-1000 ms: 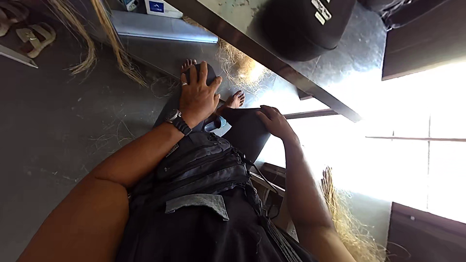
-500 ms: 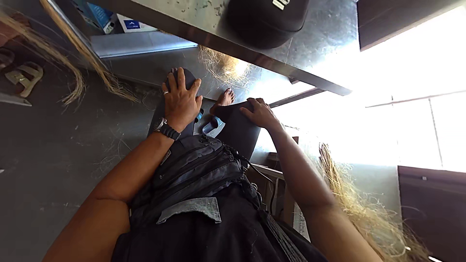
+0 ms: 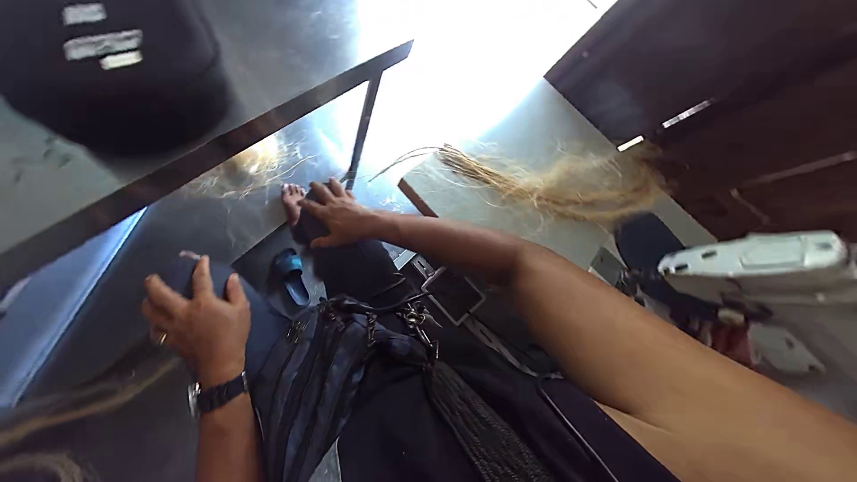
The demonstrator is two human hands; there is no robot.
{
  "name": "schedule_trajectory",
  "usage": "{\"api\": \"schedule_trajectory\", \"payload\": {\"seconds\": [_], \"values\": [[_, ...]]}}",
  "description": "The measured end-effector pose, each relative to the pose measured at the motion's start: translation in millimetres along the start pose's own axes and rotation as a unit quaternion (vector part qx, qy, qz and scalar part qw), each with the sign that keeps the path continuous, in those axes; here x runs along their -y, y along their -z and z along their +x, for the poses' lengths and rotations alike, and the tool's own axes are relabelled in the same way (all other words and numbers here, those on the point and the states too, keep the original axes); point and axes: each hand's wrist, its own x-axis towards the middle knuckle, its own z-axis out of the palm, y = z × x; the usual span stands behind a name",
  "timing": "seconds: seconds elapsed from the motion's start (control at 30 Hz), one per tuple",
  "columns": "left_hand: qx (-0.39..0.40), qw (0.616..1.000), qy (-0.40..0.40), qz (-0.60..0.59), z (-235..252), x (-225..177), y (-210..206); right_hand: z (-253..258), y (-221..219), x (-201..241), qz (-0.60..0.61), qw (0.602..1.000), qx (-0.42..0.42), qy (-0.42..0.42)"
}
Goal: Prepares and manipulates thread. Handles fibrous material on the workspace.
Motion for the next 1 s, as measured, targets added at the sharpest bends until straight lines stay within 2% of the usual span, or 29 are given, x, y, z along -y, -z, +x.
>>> {"api": "schedule_trajectory", "payload": {"seconds": [0.1,0.17,0.2,0.27,0.3,0.33,0.4,0.47,0.53,0.63,0.7,0.77,0.9,1.0], "values": [[0.0,1.0,-0.003,0.011,-1.2,-1.9,3.3,-34.8,10.1,12.4,0.096,0.995,0.025,-0.01],[0.001,1.0,0.003,0.021,-1.4,-2.5,3.5,-63.3,31.3,18.1,0.205,0.978,0.028,0.019],[0.0,1.0,0.004,0.026,-1.0,-2.9,2.7,-78.9,44.8,19.1,0.276,0.96,0.018,0.043],[0.002,0.999,0.009,0.038,-0.4,-4.6,0.8,-113.8,76.2,21.1,0.455,0.887,0.033,0.074],[0.006,0.999,0.012,0.042,0.0,-6.4,0.7,-132.5,91.8,20.1,0.506,0.858,0.032,0.086],[0.008,0.999,0.015,0.044,0.4,-8.3,0.8,-149.8,106.6,15.4,0.508,0.854,0.014,0.108],[0.009,0.999,0.015,0.051,0.5,-12.4,0.7,-182.2,136.8,-2.2,0.422,0.895,-0.05,0.134],[0.013,0.998,0.011,0.058,0.5,-18.1,0.9,-212.7,163.1,-26.2,0.311,0.936,-0.125,0.109],[0.011,0.998,0.009,0.066,1.5,-22.4,-0.4,-240.4,183.5,-50.6,0.204,0.959,-0.194,0.025],[0.011,0.997,0.01,0.071,2.5,-25.7,-1.6,-263.7,192.0,-80.6,0.072,0.953,-0.26,-0.141],[0.011,0.997,0.012,0.072,2.1,-27.2,-1.5,-264.5,185.1,-94.1,0.034,0.94,-0.236,-0.243],[0.011,0.997,0.014,0.07,1.6,-28.7,0.2,-257.8,168.9,-107.0,0.042,0.932,-0.211,-0.291],[0.007,0.997,0.014,0.074,0.2,-26.5,2.8,-244.5,140.2,-123.7,0.051,0.928,-0.157,-0.334],[0.0,0.996,0.019,0.086,-0.8,-21.1,1.7,-246.7,129.1,-131.3,0.043,0.932,-0.133,-0.334]]}}
